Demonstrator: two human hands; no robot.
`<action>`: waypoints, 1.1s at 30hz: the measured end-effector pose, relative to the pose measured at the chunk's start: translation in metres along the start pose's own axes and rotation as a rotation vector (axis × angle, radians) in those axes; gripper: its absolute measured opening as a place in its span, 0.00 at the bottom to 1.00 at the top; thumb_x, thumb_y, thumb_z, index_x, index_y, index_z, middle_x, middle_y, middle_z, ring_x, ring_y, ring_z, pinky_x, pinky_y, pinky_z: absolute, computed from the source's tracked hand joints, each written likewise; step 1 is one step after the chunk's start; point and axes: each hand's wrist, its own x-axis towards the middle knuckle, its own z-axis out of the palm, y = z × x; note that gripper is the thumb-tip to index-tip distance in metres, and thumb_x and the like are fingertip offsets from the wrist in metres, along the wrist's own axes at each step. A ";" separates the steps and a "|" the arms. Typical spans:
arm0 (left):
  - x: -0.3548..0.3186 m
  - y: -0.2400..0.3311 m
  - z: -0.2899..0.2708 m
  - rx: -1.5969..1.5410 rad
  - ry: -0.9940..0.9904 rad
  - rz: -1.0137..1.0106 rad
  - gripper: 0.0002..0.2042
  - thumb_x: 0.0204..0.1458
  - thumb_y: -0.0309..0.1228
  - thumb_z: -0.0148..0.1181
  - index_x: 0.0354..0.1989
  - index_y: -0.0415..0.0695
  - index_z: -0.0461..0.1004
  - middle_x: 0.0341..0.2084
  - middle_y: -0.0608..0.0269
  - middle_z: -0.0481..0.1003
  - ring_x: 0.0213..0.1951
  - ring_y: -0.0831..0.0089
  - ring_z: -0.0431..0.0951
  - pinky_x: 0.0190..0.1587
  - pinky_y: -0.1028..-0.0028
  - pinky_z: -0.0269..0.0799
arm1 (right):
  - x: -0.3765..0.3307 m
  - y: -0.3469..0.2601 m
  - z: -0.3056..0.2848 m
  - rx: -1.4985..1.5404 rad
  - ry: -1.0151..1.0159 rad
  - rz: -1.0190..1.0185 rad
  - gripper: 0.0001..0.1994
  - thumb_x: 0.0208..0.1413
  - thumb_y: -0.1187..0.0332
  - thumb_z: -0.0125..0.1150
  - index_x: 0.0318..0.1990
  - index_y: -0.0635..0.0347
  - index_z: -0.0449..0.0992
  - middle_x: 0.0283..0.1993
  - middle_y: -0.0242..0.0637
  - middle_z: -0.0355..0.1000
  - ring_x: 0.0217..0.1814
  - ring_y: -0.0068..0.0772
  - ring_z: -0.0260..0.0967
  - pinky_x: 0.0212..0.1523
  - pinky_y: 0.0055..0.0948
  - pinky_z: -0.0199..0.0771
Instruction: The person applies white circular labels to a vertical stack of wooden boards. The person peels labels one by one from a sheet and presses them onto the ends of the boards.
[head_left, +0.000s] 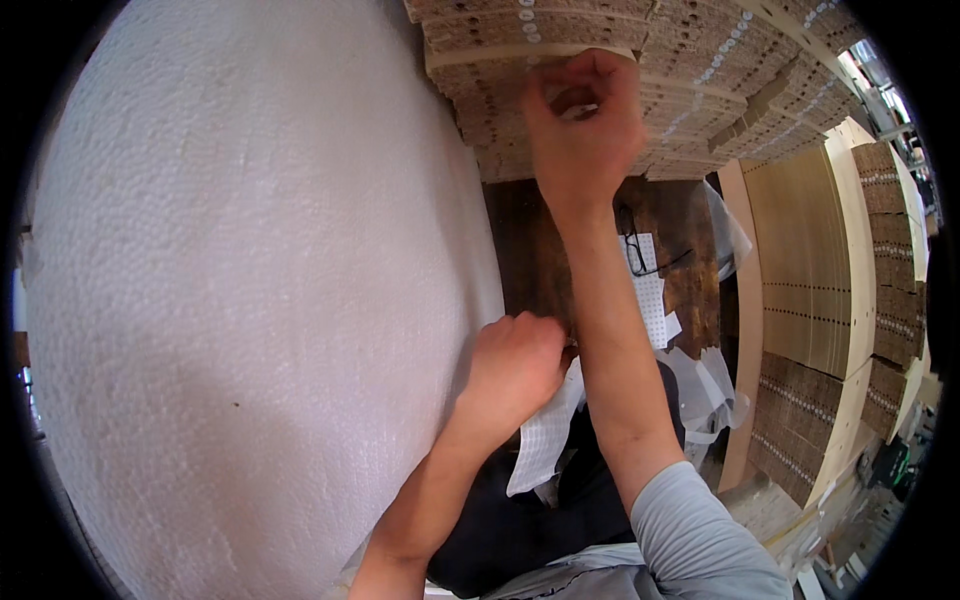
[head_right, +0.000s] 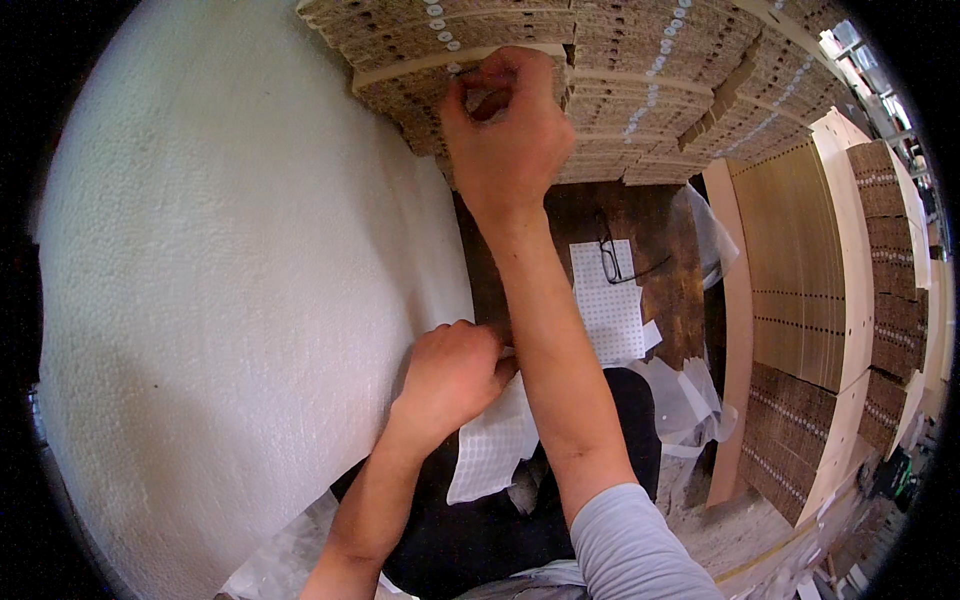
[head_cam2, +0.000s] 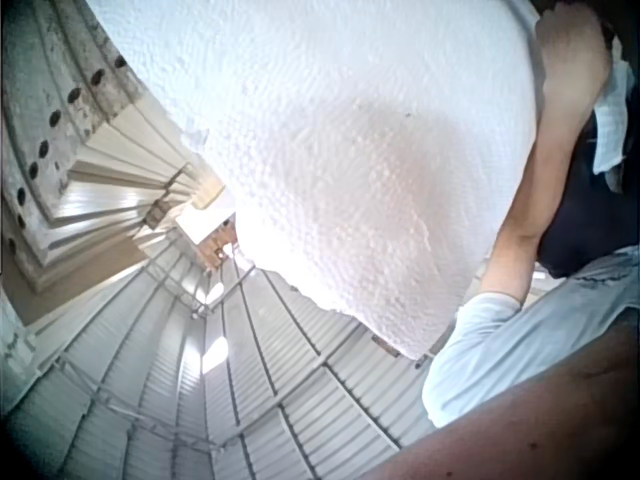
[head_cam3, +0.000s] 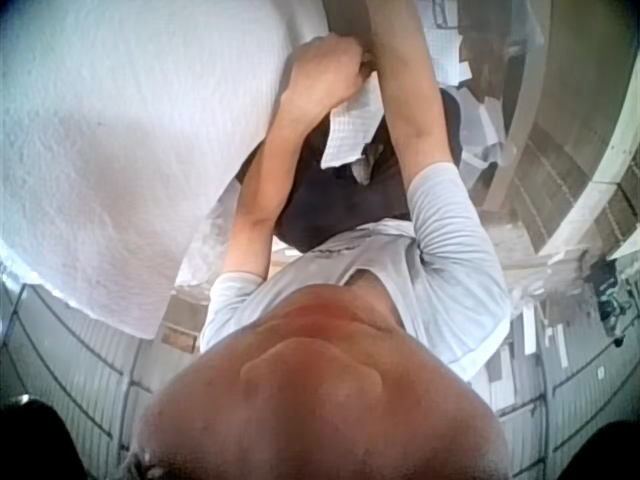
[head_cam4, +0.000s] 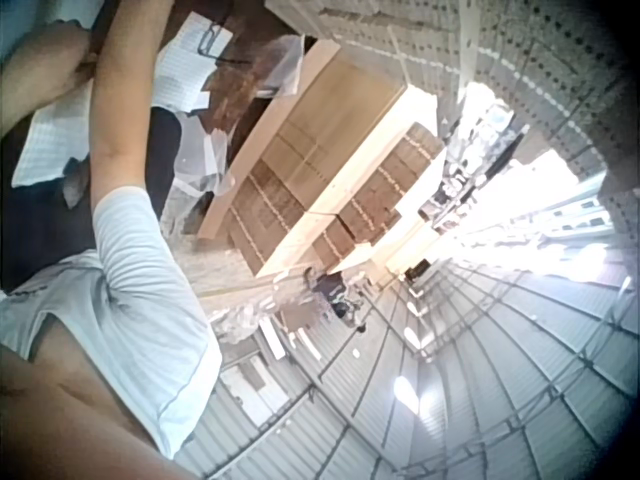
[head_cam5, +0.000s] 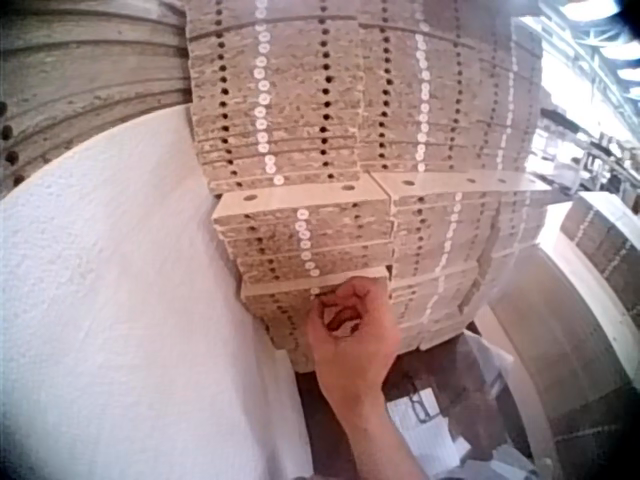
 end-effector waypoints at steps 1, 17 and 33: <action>0.000 0.000 0.000 -0.002 0.001 0.001 0.11 0.52 0.38 0.65 0.38 0.45 0.82 0.27 0.42 0.79 0.34 0.43 0.80 0.40 0.50 0.76 | 0.000 0.001 0.000 -0.027 0.002 -0.026 0.17 0.45 0.73 0.74 0.41 0.57 0.72 0.30 0.31 0.79 0.24 0.30 0.76 0.27 0.29 0.74; -0.002 0.005 -0.004 -0.028 0.010 0.015 0.12 0.53 0.40 0.66 0.32 0.42 0.83 0.28 0.45 0.80 0.34 0.46 0.81 0.39 0.52 0.76 | 0.004 0.005 -0.024 0.094 -0.112 0.018 0.14 0.46 0.78 0.73 0.38 0.58 0.74 0.33 0.33 0.73 0.36 0.26 0.78 0.27 0.29 0.74; 0.000 0.005 -0.003 0.014 -0.028 -0.009 0.12 0.52 0.40 0.65 0.34 0.44 0.84 0.28 0.46 0.80 0.35 0.47 0.81 0.40 0.51 0.76 | 0.005 0.003 -0.003 0.009 -0.075 -0.081 0.18 0.41 0.83 0.69 0.41 0.60 0.72 0.38 0.39 0.70 0.36 0.37 0.76 0.37 0.34 0.75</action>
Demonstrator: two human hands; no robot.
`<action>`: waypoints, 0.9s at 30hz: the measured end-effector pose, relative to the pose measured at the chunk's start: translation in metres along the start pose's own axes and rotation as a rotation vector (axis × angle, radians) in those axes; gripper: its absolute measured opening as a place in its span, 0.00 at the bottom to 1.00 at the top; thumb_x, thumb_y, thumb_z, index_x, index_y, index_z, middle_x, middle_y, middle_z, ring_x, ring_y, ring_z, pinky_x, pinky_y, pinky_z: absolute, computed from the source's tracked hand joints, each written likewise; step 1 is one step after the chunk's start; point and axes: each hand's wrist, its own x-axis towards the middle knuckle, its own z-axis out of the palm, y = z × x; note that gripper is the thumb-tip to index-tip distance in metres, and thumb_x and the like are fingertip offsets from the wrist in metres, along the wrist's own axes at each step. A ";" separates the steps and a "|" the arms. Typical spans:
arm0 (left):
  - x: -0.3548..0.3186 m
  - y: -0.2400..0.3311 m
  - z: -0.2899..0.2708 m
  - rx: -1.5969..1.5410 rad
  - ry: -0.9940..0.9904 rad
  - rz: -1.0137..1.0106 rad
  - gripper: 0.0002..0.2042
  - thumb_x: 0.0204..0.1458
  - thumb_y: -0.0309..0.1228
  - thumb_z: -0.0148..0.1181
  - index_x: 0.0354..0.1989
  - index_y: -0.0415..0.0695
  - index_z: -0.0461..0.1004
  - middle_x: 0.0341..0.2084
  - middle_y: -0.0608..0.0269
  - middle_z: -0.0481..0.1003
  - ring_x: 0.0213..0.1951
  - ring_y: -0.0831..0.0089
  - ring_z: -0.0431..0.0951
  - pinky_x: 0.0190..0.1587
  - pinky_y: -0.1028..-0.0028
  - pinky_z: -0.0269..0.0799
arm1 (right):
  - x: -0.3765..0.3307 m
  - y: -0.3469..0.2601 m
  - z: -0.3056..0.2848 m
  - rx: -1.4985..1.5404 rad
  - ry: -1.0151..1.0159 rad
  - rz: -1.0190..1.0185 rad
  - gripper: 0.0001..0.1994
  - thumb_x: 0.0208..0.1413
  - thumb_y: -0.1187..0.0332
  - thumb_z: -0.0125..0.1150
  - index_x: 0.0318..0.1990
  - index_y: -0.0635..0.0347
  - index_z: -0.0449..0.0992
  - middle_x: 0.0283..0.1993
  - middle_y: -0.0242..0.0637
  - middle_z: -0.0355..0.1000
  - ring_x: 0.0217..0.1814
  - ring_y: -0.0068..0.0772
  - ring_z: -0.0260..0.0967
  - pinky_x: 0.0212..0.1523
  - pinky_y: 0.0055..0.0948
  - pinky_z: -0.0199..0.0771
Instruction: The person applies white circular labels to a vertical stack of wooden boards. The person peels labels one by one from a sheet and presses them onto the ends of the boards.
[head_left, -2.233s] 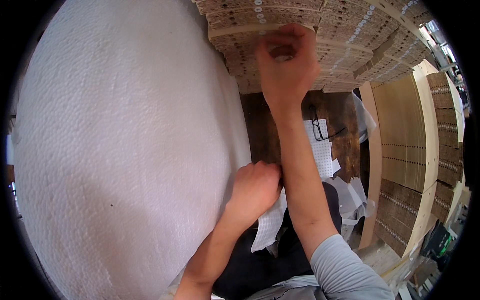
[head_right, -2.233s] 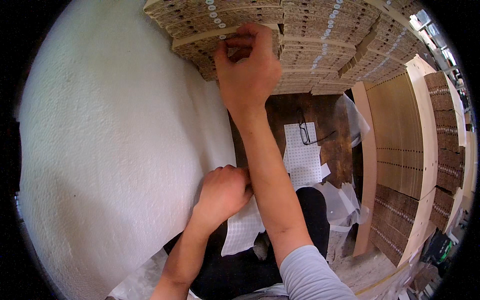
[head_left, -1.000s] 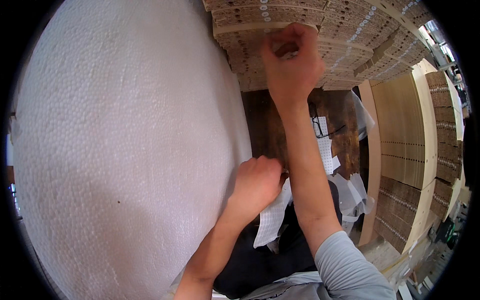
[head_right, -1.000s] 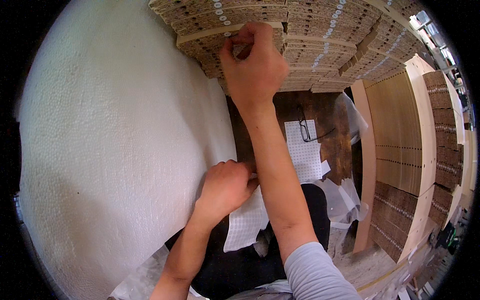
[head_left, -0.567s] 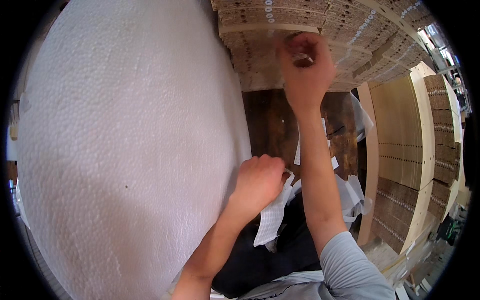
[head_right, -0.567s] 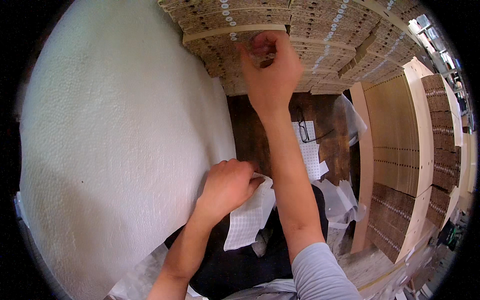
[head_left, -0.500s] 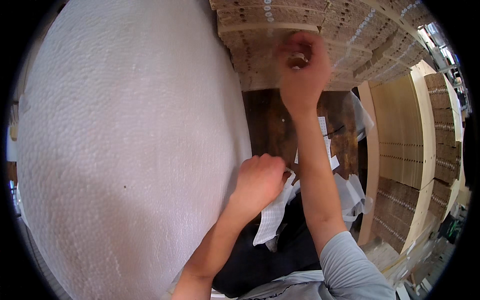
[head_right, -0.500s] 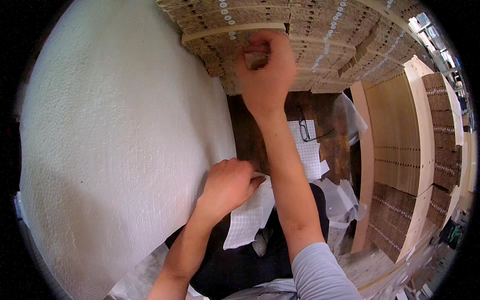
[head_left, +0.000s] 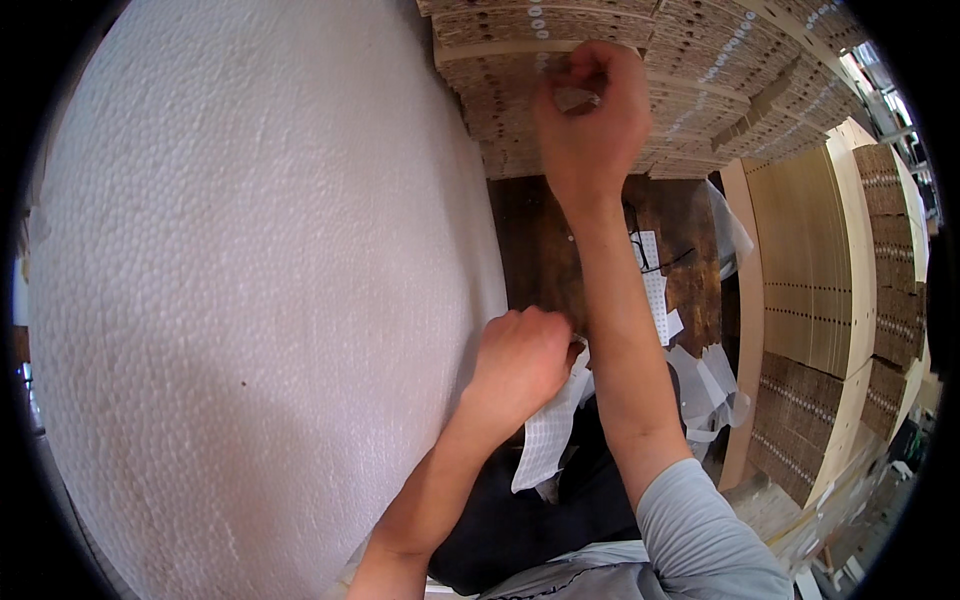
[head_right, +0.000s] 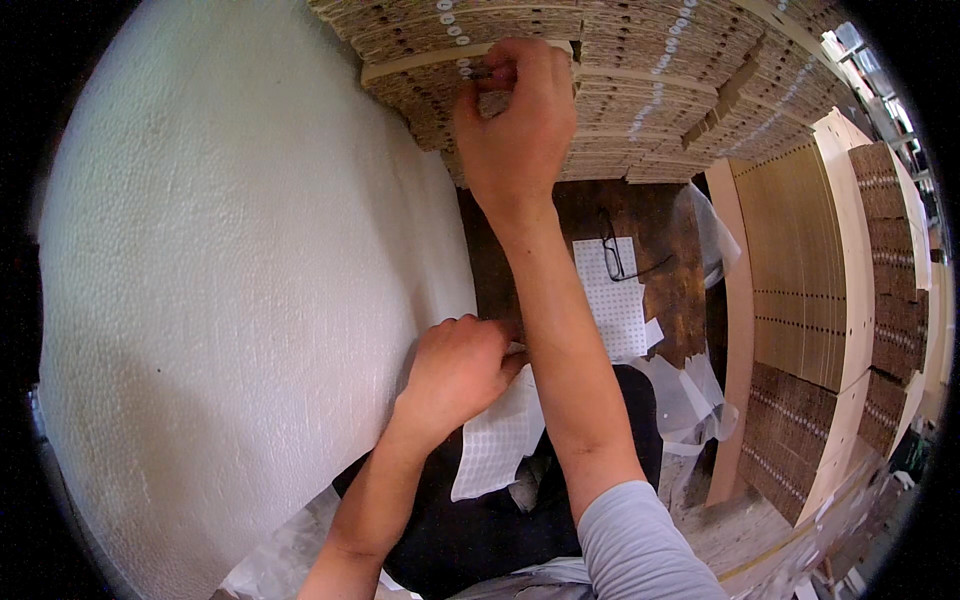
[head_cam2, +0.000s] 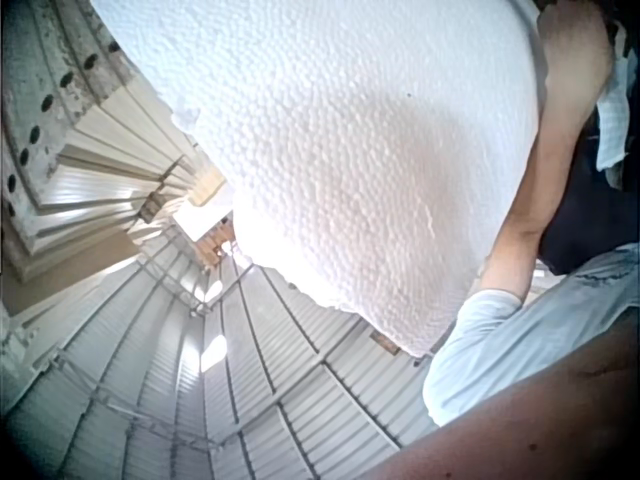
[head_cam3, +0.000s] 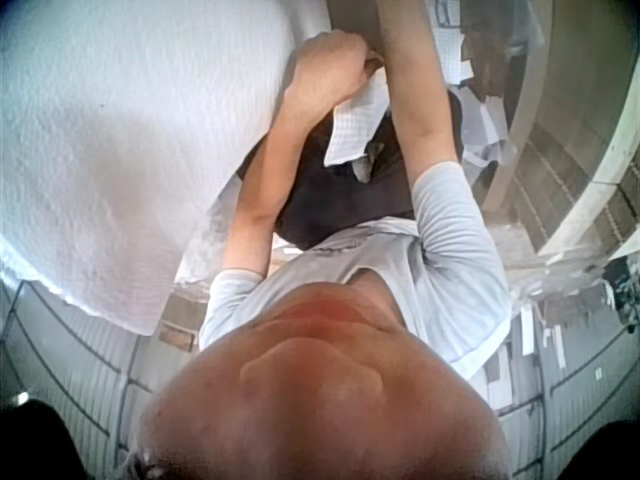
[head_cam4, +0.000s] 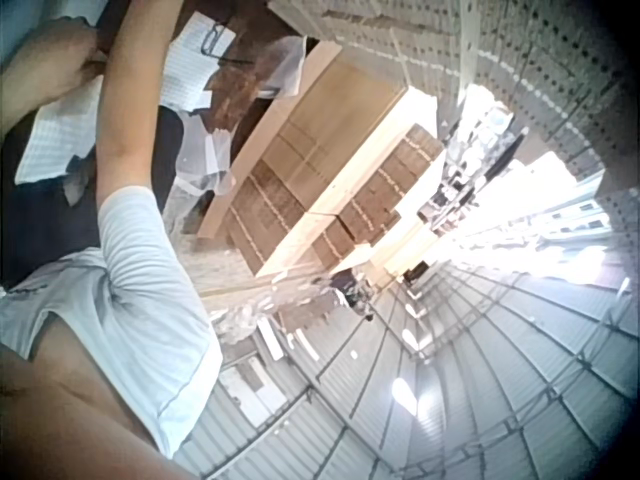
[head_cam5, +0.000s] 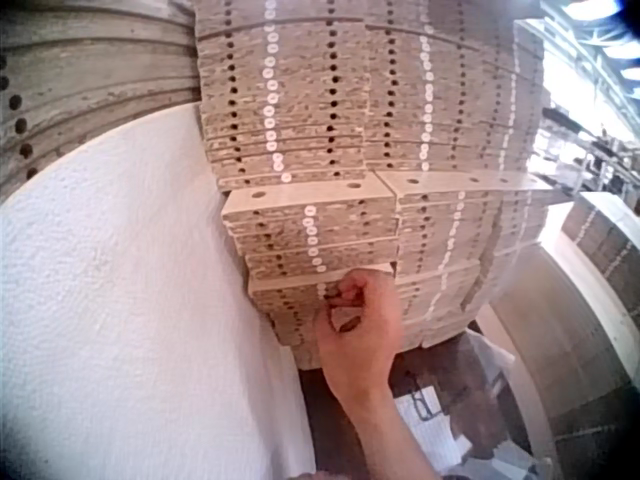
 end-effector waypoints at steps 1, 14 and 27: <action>0.001 -0.002 0.002 -0.009 -0.002 0.000 0.12 0.52 0.40 0.65 0.34 0.44 0.84 0.28 0.46 0.80 0.35 0.47 0.81 0.40 0.51 0.76 | 0.000 -0.001 -0.001 -0.026 -0.008 -0.004 0.18 0.41 0.83 0.69 0.41 0.60 0.72 0.38 0.39 0.70 0.36 0.37 0.76 0.37 0.34 0.75; 0.002 0.002 -0.013 -0.037 -0.021 -0.059 0.14 0.54 0.42 0.64 0.35 0.43 0.82 0.30 0.46 0.80 0.37 0.46 0.81 0.42 0.50 0.76 | 0.000 0.021 -0.009 -0.070 0.041 -0.100 0.16 0.44 0.72 0.77 0.37 0.59 0.72 0.31 0.35 0.69 0.27 0.32 0.69 0.30 0.31 0.71; 0.007 -0.006 -0.043 -0.690 0.262 -0.184 0.08 0.55 0.29 0.59 0.36 0.37 0.72 0.23 0.60 0.74 0.28 0.78 0.72 0.34 0.73 0.69 | -0.050 -0.033 -0.133 -0.049 -0.662 -0.090 0.13 0.46 0.76 0.70 0.41 0.61 0.80 0.40 0.40 0.75 0.41 0.45 0.74 0.39 0.35 0.76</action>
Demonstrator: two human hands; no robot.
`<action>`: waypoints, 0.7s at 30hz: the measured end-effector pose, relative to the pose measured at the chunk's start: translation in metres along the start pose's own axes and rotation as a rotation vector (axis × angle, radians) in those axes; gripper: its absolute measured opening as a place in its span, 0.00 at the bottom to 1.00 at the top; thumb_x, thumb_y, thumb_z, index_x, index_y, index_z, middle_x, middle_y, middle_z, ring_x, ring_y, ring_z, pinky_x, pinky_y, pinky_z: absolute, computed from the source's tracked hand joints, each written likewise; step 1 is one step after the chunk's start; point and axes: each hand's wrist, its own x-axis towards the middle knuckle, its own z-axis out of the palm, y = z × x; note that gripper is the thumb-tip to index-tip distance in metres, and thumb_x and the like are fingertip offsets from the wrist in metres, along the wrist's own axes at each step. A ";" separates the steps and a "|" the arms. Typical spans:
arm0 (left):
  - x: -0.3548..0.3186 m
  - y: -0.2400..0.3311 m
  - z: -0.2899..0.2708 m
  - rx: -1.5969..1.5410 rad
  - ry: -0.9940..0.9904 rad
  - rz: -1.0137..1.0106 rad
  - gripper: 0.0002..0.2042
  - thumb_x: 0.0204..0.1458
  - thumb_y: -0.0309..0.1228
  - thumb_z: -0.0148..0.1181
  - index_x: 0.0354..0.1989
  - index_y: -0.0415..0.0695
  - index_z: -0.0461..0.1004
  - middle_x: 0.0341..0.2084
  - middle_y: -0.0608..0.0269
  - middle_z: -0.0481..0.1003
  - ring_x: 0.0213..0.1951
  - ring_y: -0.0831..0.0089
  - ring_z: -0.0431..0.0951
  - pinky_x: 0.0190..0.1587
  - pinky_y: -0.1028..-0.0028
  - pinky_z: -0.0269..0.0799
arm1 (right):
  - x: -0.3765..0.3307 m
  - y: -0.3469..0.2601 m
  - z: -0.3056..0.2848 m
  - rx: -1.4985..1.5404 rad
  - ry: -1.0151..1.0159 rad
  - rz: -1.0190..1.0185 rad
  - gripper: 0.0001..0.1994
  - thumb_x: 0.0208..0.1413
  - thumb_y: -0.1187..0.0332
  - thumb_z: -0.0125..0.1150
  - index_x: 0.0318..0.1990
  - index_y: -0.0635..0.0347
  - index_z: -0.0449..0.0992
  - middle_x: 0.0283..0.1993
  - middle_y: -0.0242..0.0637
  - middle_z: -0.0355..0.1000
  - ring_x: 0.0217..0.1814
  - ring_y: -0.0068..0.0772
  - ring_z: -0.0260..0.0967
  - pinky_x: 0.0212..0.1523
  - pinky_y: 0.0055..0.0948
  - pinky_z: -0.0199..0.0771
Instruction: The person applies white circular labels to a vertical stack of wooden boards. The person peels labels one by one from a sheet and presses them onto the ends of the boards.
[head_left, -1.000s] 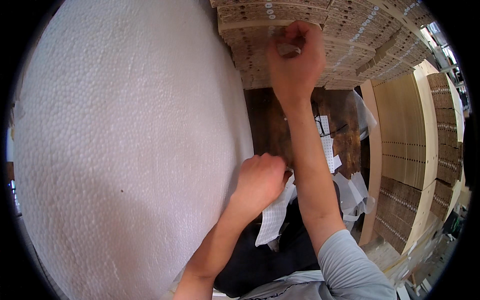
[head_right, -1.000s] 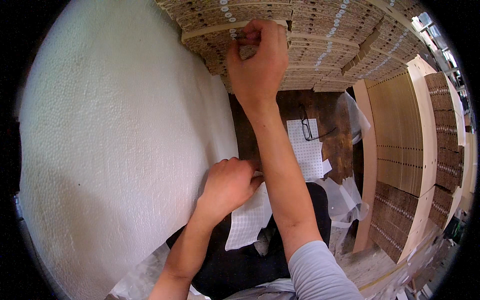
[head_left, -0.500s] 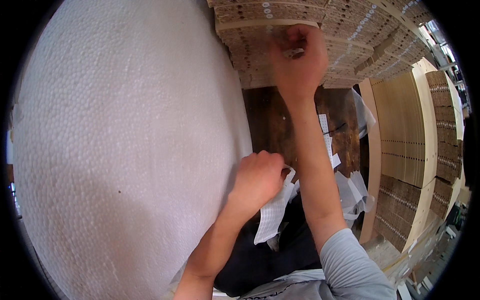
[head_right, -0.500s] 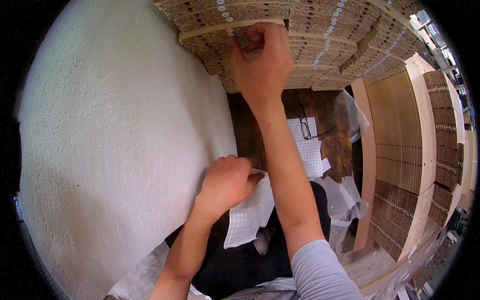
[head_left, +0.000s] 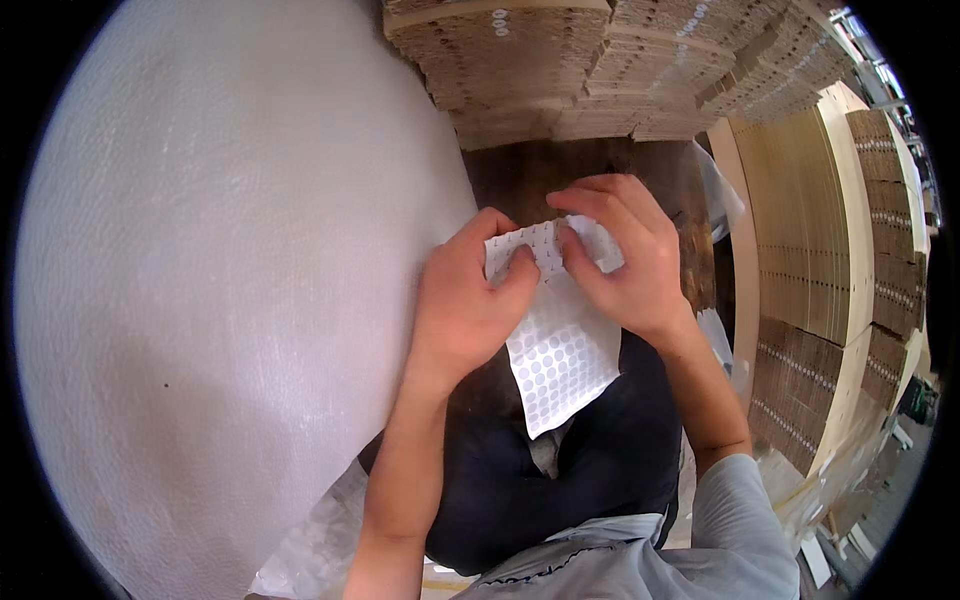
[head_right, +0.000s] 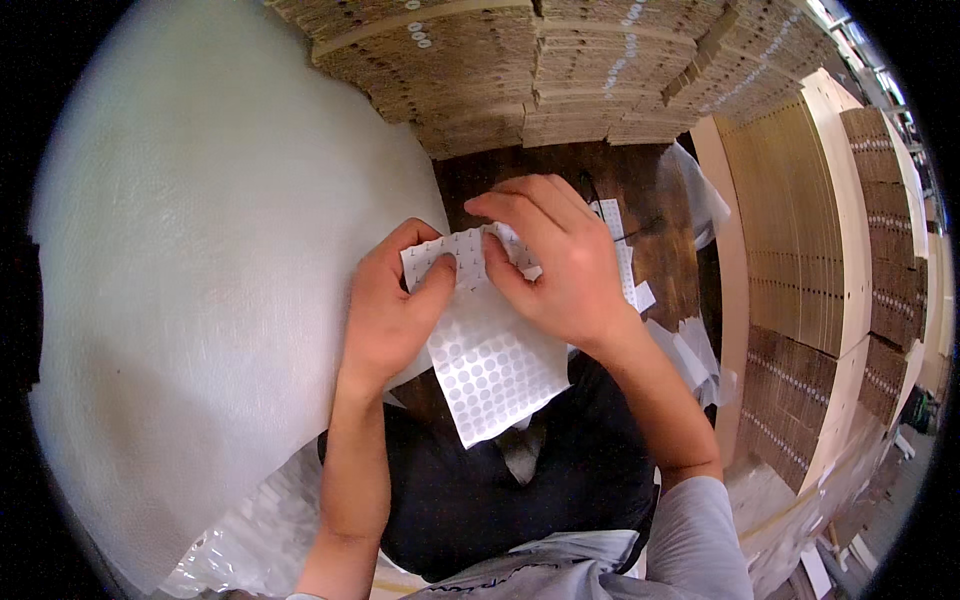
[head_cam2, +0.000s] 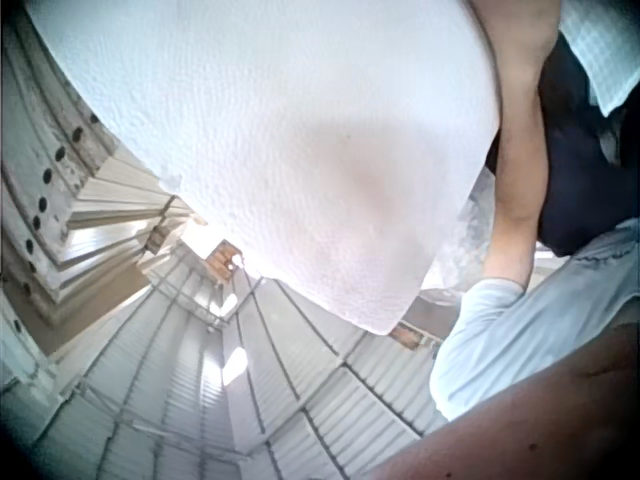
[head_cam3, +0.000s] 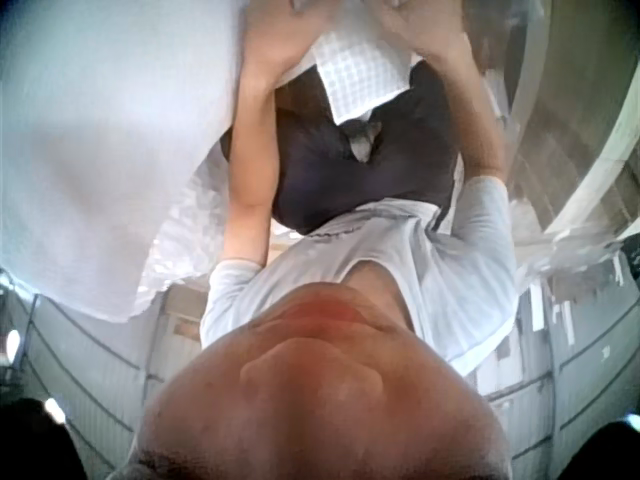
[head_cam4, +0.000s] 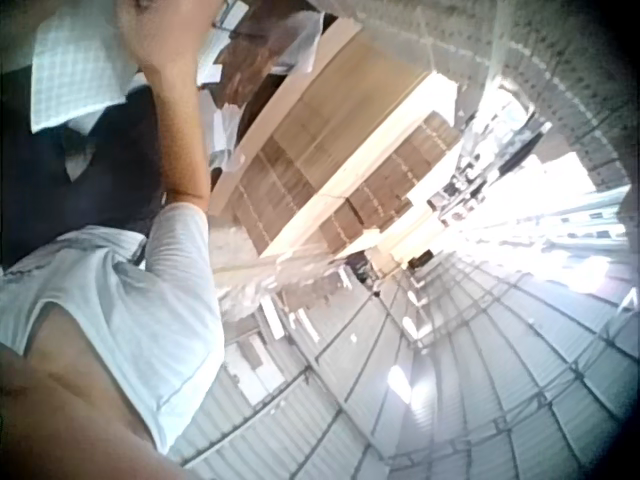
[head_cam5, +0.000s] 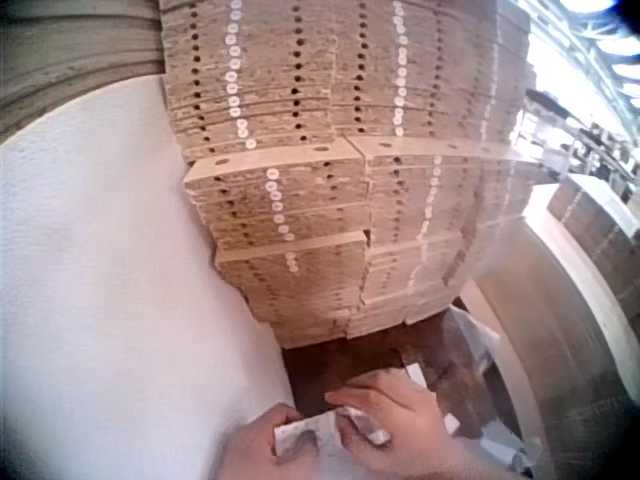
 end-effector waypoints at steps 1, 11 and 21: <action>0.000 0.000 0.001 -0.031 -0.012 -0.011 0.07 0.55 0.29 0.59 0.36 0.38 0.71 0.22 0.63 0.72 0.28 0.80 0.70 0.33 0.74 0.68 | -0.007 0.000 0.001 -0.039 0.007 -0.008 0.13 0.46 0.77 0.69 0.41 0.61 0.80 0.41 0.40 0.75 0.41 0.44 0.75 0.40 0.35 0.76; 0.002 -0.001 0.001 0.003 -0.031 0.050 0.05 0.55 0.28 0.58 0.35 0.39 0.71 0.22 0.65 0.72 0.29 0.80 0.69 0.34 0.74 0.67 | -0.011 0.004 0.000 -0.134 -0.050 -0.098 0.10 0.48 0.77 0.68 0.39 0.61 0.79 0.39 0.38 0.75 0.39 0.42 0.75 0.38 0.36 0.78; 0.003 -0.014 0.002 -0.065 0.018 -0.003 0.06 0.55 0.28 0.58 0.35 0.38 0.72 0.21 0.63 0.72 0.27 0.79 0.69 0.33 0.71 0.68 | -0.009 0.001 0.004 0.051 -0.016 0.026 0.10 0.47 0.80 0.68 0.38 0.62 0.79 0.36 0.39 0.77 0.35 0.38 0.76 0.36 0.32 0.78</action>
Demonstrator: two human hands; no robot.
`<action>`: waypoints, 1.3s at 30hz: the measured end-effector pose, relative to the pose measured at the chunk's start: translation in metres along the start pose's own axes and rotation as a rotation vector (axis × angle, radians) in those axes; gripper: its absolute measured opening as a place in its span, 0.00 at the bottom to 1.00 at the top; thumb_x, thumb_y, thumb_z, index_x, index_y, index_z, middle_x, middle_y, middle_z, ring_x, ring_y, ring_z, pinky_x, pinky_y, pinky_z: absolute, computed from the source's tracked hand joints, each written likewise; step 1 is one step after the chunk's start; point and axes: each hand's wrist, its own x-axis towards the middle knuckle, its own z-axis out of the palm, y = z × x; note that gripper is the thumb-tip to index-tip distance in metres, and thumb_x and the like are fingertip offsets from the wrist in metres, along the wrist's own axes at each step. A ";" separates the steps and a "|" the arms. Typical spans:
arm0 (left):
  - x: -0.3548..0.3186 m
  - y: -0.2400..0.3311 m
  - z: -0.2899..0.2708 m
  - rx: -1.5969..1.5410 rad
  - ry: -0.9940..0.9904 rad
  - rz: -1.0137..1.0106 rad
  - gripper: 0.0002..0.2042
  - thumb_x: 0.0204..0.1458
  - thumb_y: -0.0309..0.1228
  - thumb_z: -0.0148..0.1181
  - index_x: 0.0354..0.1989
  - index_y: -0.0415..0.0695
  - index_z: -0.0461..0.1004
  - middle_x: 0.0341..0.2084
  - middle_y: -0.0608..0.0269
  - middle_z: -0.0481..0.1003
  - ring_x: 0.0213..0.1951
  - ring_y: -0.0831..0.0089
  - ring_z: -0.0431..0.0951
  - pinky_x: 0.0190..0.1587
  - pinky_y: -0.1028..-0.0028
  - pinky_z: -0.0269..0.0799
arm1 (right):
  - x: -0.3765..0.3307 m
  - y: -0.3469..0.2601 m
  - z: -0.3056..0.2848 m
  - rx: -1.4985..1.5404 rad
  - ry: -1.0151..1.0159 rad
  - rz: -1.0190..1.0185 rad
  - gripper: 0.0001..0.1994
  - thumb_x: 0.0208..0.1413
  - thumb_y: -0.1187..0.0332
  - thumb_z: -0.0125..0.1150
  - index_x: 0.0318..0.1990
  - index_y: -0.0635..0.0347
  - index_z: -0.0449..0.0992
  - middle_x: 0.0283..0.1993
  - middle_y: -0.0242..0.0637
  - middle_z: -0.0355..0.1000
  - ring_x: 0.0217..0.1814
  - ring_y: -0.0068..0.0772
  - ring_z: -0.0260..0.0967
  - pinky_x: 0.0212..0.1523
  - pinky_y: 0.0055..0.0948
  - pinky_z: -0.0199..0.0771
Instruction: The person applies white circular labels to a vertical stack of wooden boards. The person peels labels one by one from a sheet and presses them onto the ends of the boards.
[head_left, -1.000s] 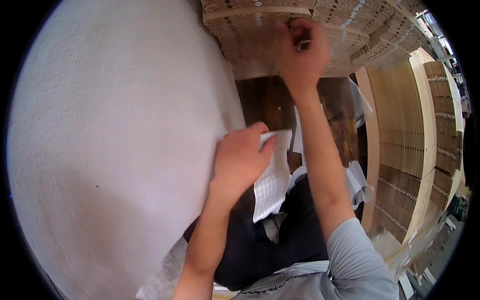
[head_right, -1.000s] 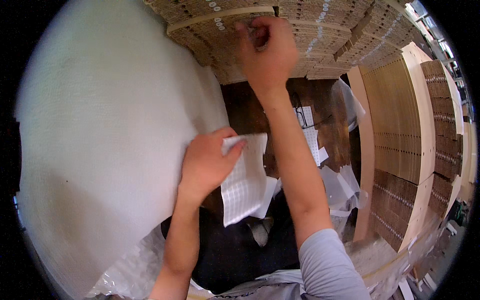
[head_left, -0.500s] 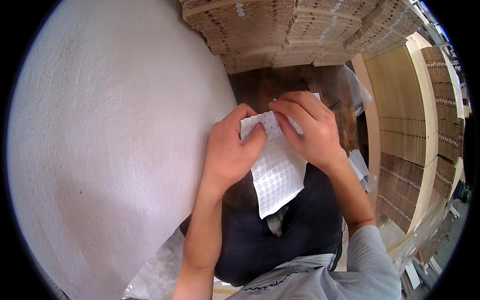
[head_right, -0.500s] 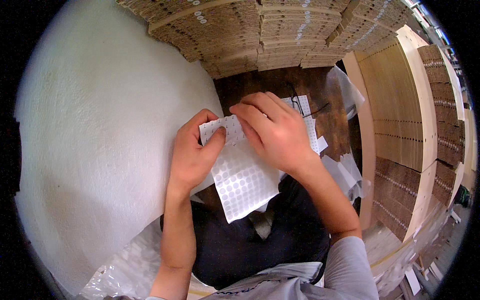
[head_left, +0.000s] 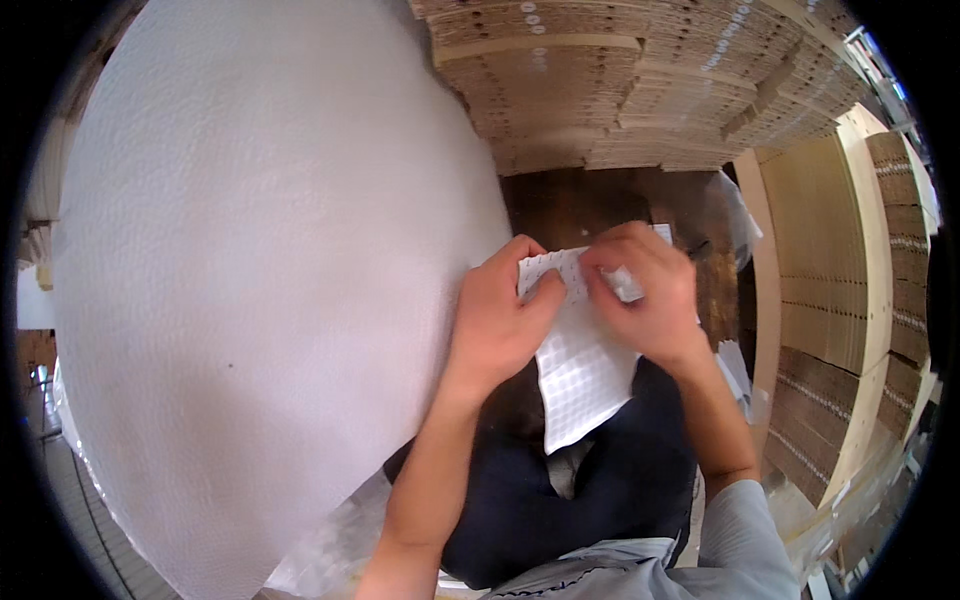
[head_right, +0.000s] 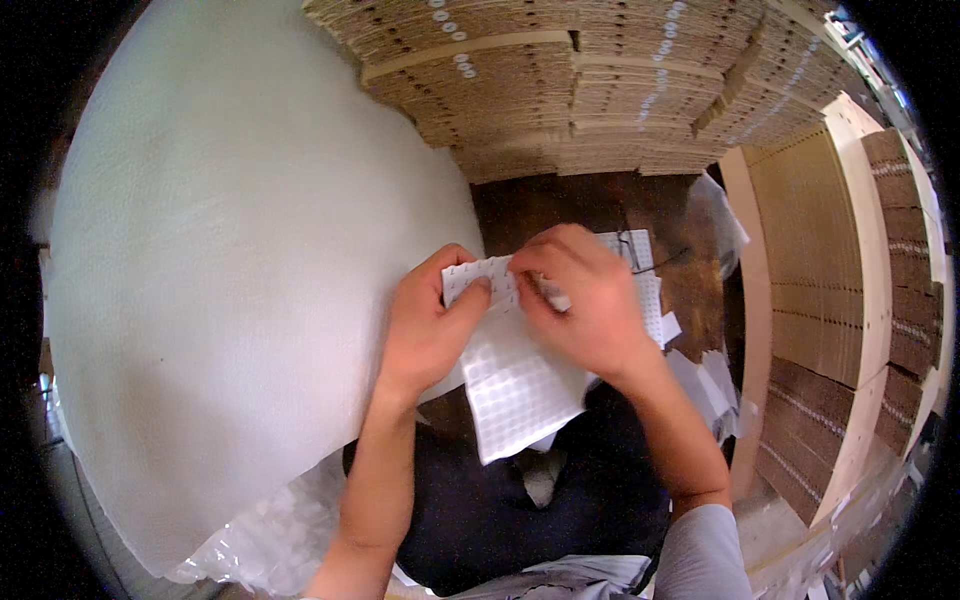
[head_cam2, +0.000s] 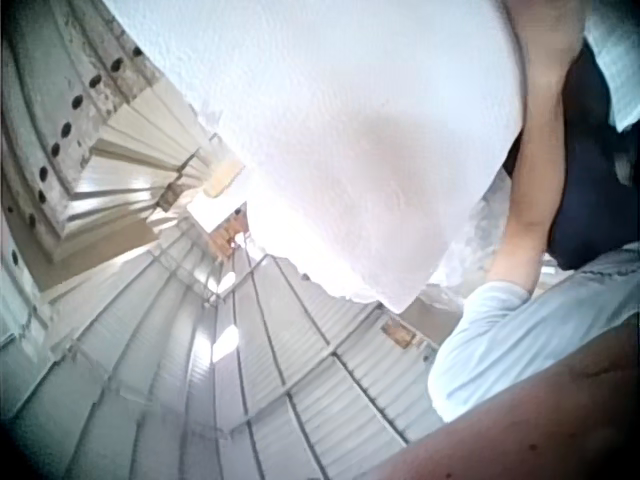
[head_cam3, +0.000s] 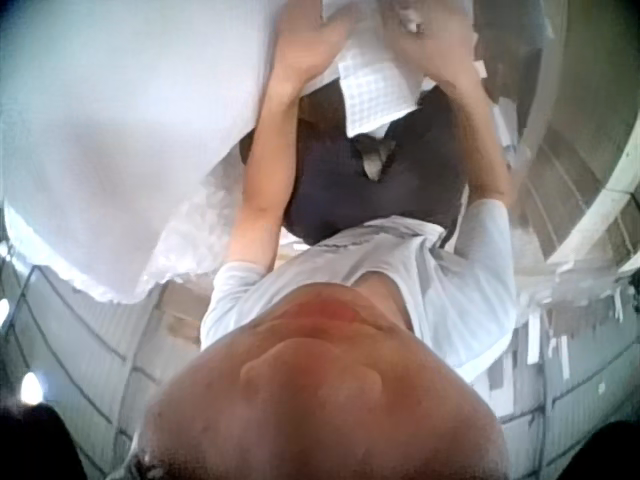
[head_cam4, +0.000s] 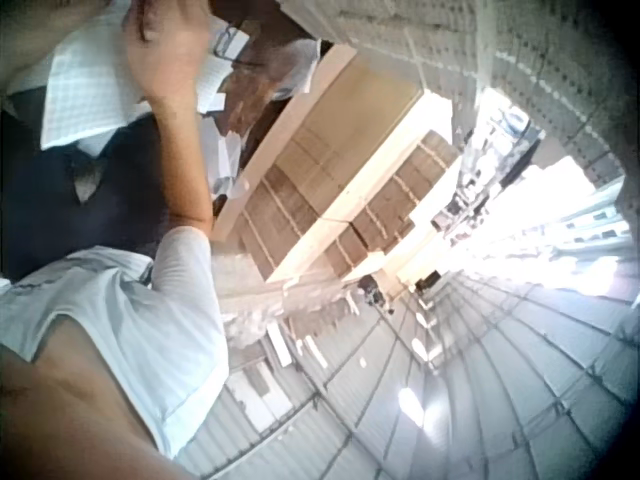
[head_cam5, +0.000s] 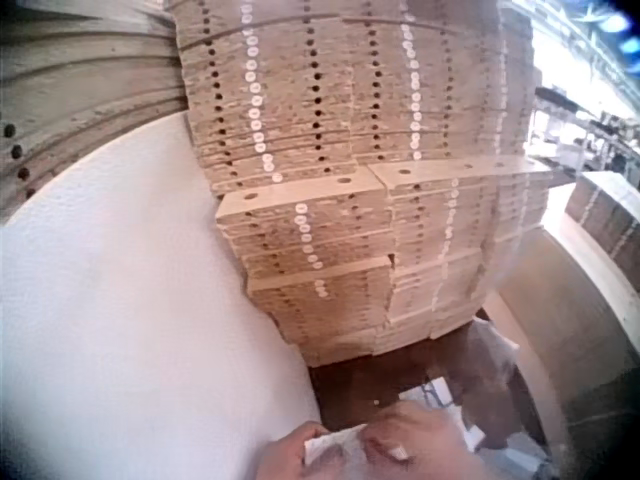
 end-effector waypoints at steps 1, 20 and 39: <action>0.001 0.000 0.002 0.006 0.016 -0.031 0.06 0.55 0.29 0.59 0.35 0.38 0.72 0.20 0.62 0.72 0.27 0.78 0.69 0.32 0.71 0.68 | 0.005 0.003 -0.005 0.083 0.014 0.077 0.09 0.47 0.80 0.68 0.38 0.63 0.79 0.36 0.39 0.77 0.35 0.35 0.76 0.36 0.30 0.77; -0.011 -0.004 0.020 0.775 -0.287 0.031 0.12 0.55 0.35 0.55 0.41 0.39 0.72 0.28 0.41 0.79 0.32 0.38 0.79 0.38 0.43 0.73 | 0.110 0.061 0.095 0.352 0.684 0.254 0.06 0.52 0.72 0.70 0.36 0.64 0.83 0.27 0.35 0.78 0.26 0.21 0.69 0.31 0.24 0.71; -0.014 -0.010 0.026 0.778 -0.322 0.075 0.12 0.55 0.35 0.53 0.40 0.39 0.71 0.27 0.43 0.79 0.31 0.40 0.79 0.37 0.43 0.73 | 0.114 0.055 0.102 0.266 0.771 0.282 0.07 0.49 0.70 0.72 0.35 0.62 0.83 0.26 0.35 0.79 0.26 0.23 0.73 0.30 0.26 0.73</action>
